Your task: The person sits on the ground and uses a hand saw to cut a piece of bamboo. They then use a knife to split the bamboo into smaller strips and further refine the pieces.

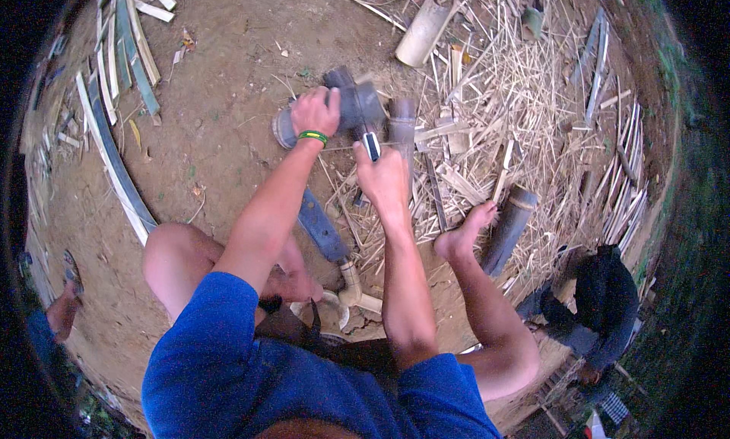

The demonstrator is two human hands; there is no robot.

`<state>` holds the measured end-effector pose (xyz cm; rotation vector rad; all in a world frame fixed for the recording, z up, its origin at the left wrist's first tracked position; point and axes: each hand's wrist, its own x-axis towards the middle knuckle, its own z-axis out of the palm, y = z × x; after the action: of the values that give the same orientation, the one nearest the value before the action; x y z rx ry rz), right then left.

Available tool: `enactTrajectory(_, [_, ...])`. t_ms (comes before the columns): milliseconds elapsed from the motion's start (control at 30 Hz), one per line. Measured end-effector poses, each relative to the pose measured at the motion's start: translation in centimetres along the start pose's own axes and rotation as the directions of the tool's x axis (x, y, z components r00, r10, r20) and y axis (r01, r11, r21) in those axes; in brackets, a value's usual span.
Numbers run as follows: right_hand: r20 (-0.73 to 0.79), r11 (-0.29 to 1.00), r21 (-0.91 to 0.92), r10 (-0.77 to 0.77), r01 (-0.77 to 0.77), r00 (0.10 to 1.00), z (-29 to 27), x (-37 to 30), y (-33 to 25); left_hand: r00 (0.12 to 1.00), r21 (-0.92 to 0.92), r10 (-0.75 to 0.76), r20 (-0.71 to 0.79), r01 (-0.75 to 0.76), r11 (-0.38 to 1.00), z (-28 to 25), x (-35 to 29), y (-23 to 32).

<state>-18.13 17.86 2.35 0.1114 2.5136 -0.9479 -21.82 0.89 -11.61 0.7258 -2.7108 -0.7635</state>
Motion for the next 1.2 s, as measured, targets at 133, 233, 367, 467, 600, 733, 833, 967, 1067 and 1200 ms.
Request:
enactTrajectory(133, [-0.209, 0.901, 0.311, -0.245, 0.302, 0.947, -2.6, -3.2, -2.8, 0.997, -0.020, 0.043, -0.057, -0.044, 0.999, -0.2, 0.8, -0.7])
enactTrajectory(233, [-0.296, 0.825, 0.505, -0.112, 0.255, 0.949, -3.3, -3.1, -1.7, 0.999, -0.002, -0.023, -0.035, 0.023, 1.000, -0.9, -0.1, -0.1])
enactTrajectory(367, [-0.192, 0.744, 0.659, 0.020, 0.114, 0.981, -4.3, -1.8, 1.4, 0.995, -0.022, -0.083, 0.054, 0.084, 0.996, -2.6, -0.4, 0.4])
enactTrajectory(467, [-0.263, 0.859, 0.499, 0.023, 0.116, 0.964, -2.5, -1.8, 4.3, 0.942, -0.051, -0.271, 0.197, 0.286, 0.957, -4.6, -0.5, 1.0])
enactTrajectory(600, [-0.207, 0.857, 0.508, 0.019, 0.091, 0.978, -0.5, -2.8, 5.2, 0.905, -0.178, -0.330, 0.268, 0.384, 0.906, -7.1, -0.7, 1.5])
enactTrajectory(733, [-0.371, 0.836, 0.420, -0.197, 0.353, 0.908, 0.7, -3.0, 5.6, 0.837, -0.250, -0.310, 0.450, 0.452, 0.856, -8.4, -1.4, 2.0])
enactTrajectory(833, [-0.387, 0.768, 0.492, -0.230, 0.411, 0.893, 0.2, -3.5, 3.4, 0.691, -0.344, -0.288, 0.663, 0.623, 0.702, -8.3, -1.7, 0.5])
enactTrajectory(967, [-0.160, 0.656, 0.719, -0.164, 0.229, 0.973, -2.3, -5.1, 0.5, 0.456, -0.425, 0.030, 0.889, 0.802, 0.419, -9.8, -3.2, 1.5])
enactTrajectory(1067, [-0.242, 0.604, 0.739, -0.177, 0.300, 0.954, -2.6, -5.2, 0.1, 0.410, -0.445, 0.172, 0.896, 0.834, 0.328, -11.9, -4.4, 3.8])
enactTrajectory(1200, [-0.258, 0.504, 0.809, -0.156, 0.302, 0.953, -1.9, -5.5, -2.3, 0.658, -0.689, 0.203, 0.725, 0.697, 0.200, -12.7, -5.3, 2.9])
